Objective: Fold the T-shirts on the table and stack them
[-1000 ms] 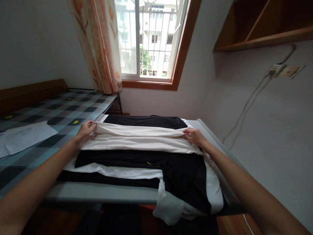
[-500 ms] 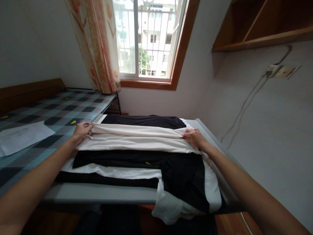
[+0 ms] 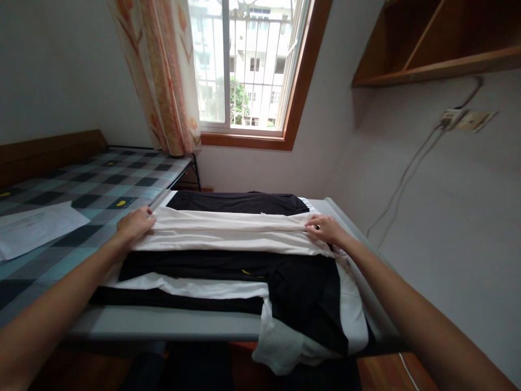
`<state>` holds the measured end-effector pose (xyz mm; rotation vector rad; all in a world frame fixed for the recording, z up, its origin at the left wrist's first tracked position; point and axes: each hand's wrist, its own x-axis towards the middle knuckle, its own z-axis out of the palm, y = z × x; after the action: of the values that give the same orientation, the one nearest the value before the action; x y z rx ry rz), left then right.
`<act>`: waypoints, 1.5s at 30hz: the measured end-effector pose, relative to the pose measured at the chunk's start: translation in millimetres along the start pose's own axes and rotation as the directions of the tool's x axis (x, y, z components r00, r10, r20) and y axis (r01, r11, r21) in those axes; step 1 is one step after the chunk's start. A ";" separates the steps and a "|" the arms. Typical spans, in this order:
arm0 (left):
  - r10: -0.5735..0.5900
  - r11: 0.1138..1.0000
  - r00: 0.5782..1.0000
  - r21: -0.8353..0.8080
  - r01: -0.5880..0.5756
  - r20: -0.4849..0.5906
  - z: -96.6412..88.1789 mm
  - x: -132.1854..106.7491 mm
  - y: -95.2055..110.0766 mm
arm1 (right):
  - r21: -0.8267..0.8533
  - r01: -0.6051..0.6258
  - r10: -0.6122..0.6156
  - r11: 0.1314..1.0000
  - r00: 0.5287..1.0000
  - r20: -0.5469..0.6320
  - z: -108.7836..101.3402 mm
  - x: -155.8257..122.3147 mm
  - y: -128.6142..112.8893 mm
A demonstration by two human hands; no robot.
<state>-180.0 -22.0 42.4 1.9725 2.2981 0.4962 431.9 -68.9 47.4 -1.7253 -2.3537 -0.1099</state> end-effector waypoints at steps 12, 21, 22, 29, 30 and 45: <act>0.537 0.842 0.843 0.028 -0.538 0.048 55.7 10.2 99.4 | -0.087 -0.275 0.267 0.958 0.959 -0.091 21.3 54.2 -36.1; 0.457 0.870 0.868 0.103 -0.482 0.193 77.6 9.2 90.3 | -0.081 -0.457 0.453 0.886 0.889 -0.062 23.8 57.8 -10.2; 0.453 0.872 0.870 0.108 -0.478 0.194 75.9 8.0 91.4 | -0.081 -0.451 0.447 0.889 0.892 -0.068 24.5 57.3 -11.1; 0.529 0.836 0.848 0.146 -0.529 0.042 67.0 -11.5 118.6 | 0.023 -0.166 0.166 0.986 0.959 -0.231 29.7 58.1 -68.9; 0.561 0.817 0.827 0.128 -0.562 0.052 67.6 -14.9 123.7 | 0.033 -0.074 0.080 0.997 0.978 -0.191 32.2 57.1 -81.6; 0.431 0.871 0.860 0.125 -0.476 0.272 72.5 -23.1 121.9 | -0.121 -0.066 0.089 0.990 0.976 0.200 49.6 32.1 -50.7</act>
<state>-41.2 -15.3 5.5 2.5232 1.7861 0.0531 368.0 -45.2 9.8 -1.9670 -2.4616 -0.0560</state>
